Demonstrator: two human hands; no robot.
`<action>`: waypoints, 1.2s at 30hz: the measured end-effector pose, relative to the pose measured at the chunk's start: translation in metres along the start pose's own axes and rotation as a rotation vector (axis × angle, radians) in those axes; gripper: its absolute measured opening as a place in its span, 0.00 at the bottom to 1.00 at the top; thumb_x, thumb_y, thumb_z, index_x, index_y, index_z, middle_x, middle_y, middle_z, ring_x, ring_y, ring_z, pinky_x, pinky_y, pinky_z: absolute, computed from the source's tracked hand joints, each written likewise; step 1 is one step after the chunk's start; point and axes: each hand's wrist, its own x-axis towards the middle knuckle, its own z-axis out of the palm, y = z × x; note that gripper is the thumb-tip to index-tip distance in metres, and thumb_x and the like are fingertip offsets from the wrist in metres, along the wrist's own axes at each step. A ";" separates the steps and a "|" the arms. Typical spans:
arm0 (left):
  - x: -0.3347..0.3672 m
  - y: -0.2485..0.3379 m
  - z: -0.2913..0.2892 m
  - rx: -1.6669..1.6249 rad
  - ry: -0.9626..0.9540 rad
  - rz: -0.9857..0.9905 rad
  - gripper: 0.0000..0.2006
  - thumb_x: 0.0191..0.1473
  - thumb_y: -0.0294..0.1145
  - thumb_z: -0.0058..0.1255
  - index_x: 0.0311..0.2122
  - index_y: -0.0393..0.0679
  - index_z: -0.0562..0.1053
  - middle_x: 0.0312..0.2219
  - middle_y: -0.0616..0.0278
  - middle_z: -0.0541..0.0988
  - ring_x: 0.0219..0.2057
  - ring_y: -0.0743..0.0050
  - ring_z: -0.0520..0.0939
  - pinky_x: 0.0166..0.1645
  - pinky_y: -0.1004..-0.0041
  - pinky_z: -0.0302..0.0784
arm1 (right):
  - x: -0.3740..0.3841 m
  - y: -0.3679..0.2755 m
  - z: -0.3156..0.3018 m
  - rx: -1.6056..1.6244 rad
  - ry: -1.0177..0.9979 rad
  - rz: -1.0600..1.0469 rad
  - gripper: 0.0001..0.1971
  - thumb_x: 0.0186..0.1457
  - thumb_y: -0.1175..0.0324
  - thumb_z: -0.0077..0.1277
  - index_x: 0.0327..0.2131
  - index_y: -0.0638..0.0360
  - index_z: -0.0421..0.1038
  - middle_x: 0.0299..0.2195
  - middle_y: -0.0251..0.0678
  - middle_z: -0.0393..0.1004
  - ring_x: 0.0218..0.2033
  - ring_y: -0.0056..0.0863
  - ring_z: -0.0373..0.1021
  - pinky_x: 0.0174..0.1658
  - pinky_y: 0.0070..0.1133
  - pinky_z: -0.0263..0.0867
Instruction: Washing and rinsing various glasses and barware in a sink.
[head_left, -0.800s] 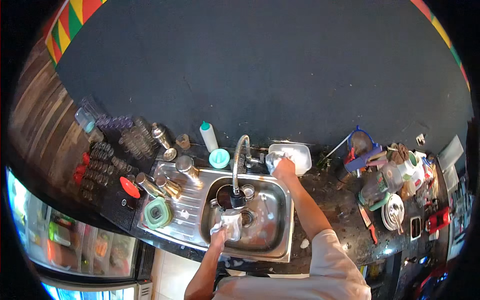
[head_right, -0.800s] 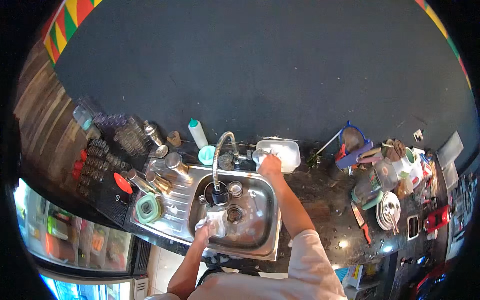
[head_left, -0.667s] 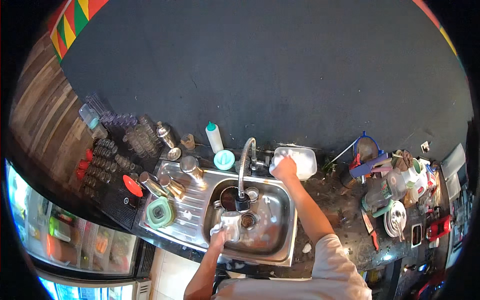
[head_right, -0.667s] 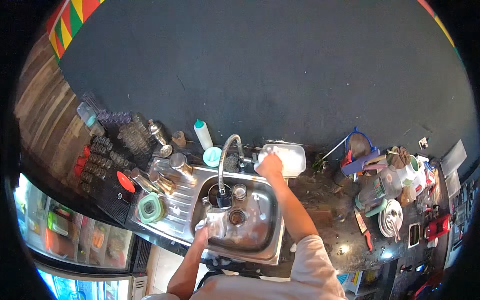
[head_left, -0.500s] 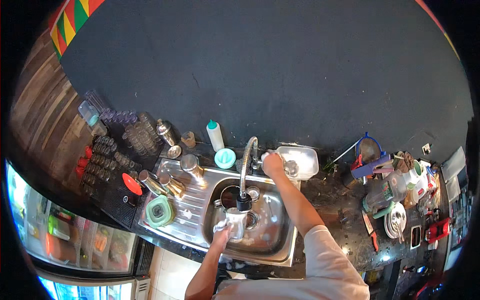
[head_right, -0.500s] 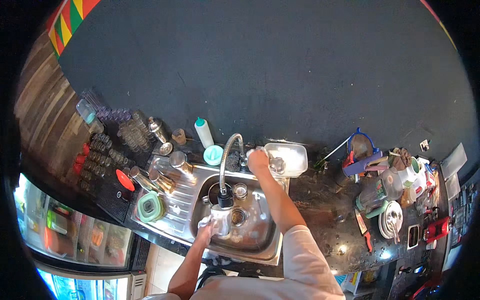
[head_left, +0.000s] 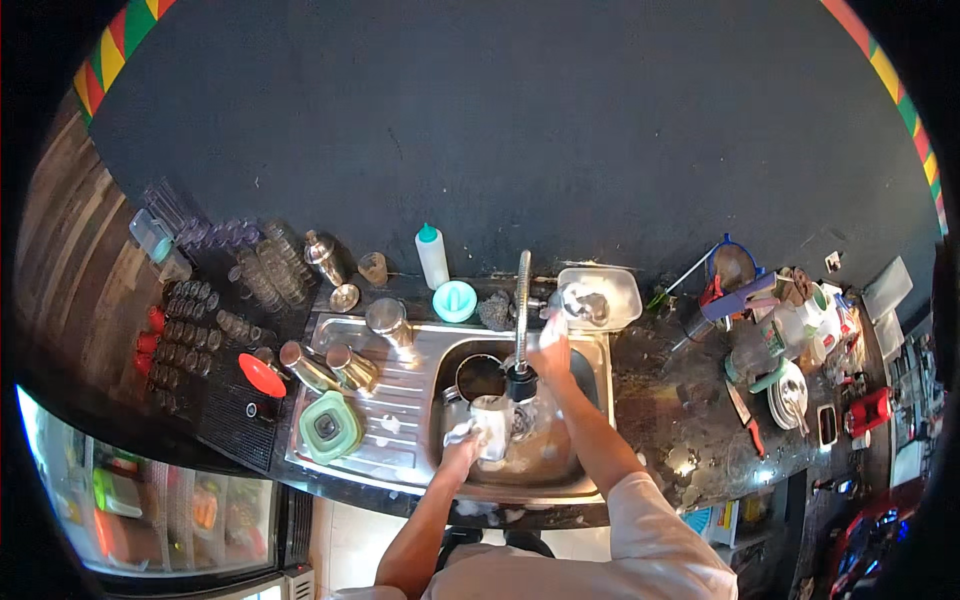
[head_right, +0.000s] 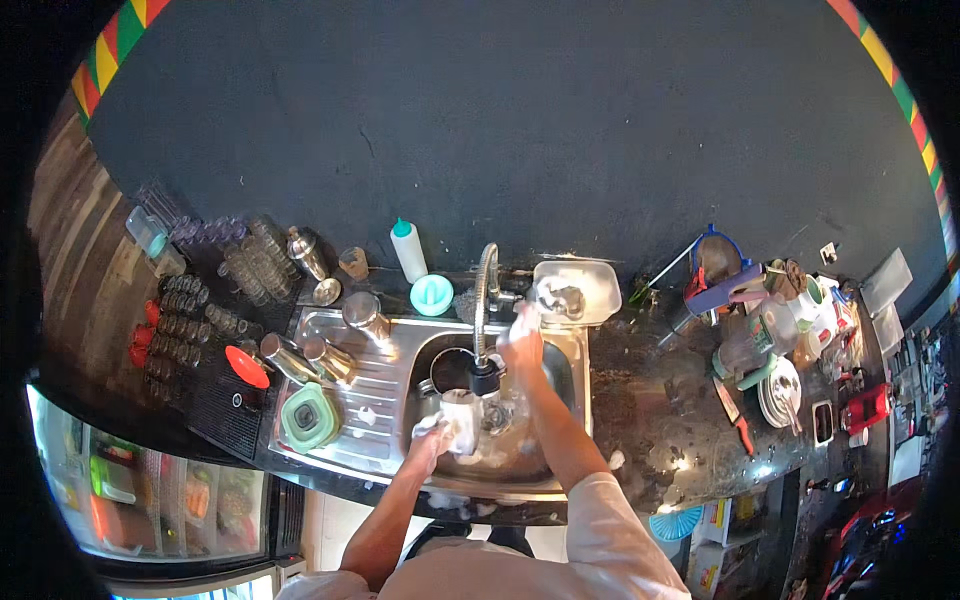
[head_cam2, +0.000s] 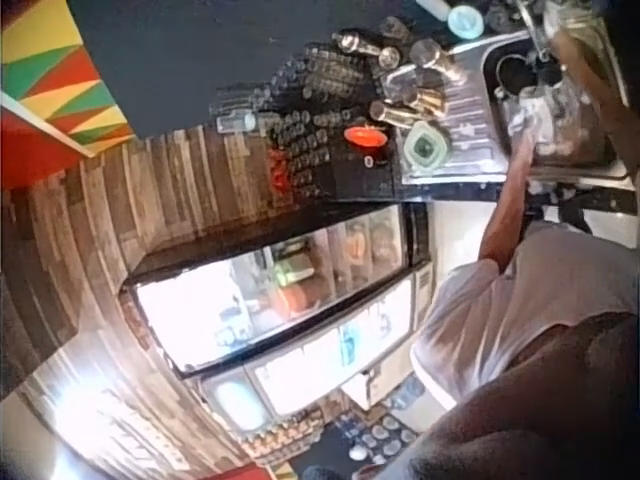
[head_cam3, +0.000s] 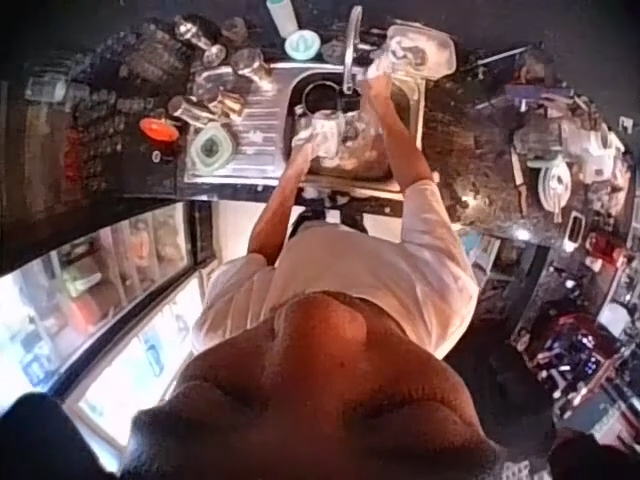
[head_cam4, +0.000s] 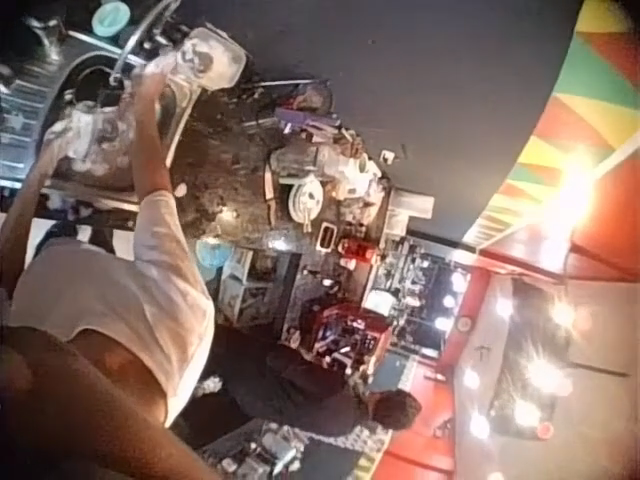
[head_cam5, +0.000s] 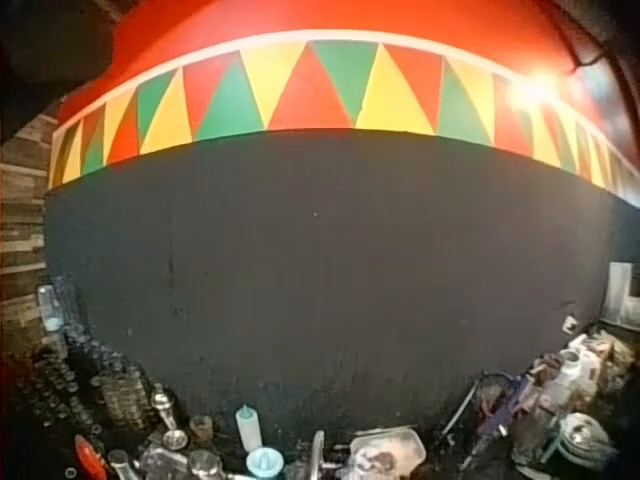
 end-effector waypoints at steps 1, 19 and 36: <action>0.001 0.000 -0.003 -0.009 -0.008 -0.050 0.16 0.54 0.30 0.45 0.48 0.40 0.67 0.34 0.64 0.75 0.31 0.80 0.75 0.35 0.79 0.73 | 0.010 0.000 0.004 -0.022 -0.045 0.064 0.33 0.38 0.67 0.48 0.50 0.72 0.55 0.37 0.56 0.69 0.35 0.46 0.68 0.38 0.33 0.65; 0.049 -0.033 0.011 0.248 -0.243 0.112 0.15 0.56 0.40 0.42 0.39 0.39 0.71 0.25 0.69 0.74 0.25 0.79 0.70 0.30 0.76 0.66 | -0.138 -0.078 -0.076 1.525 -0.306 1.260 0.28 0.55 0.44 0.29 0.40 0.57 0.68 0.31 0.38 0.74 0.30 0.32 0.73 0.38 0.30 0.70; 0.048 0.031 0.067 -0.219 -0.014 -0.037 0.06 0.47 0.25 0.45 0.21 0.44 0.71 0.17 0.65 0.72 0.15 0.74 0.70 0.19 0.71 0.64 | -0.136 -0.055 0.021 0.749 0.077 0.707 0.09 0.43 0.67 0.52 0.20 0.64 0.71 0.22 0.47 0.73 0.20 0.34 0.71 0.23 0.29 0.64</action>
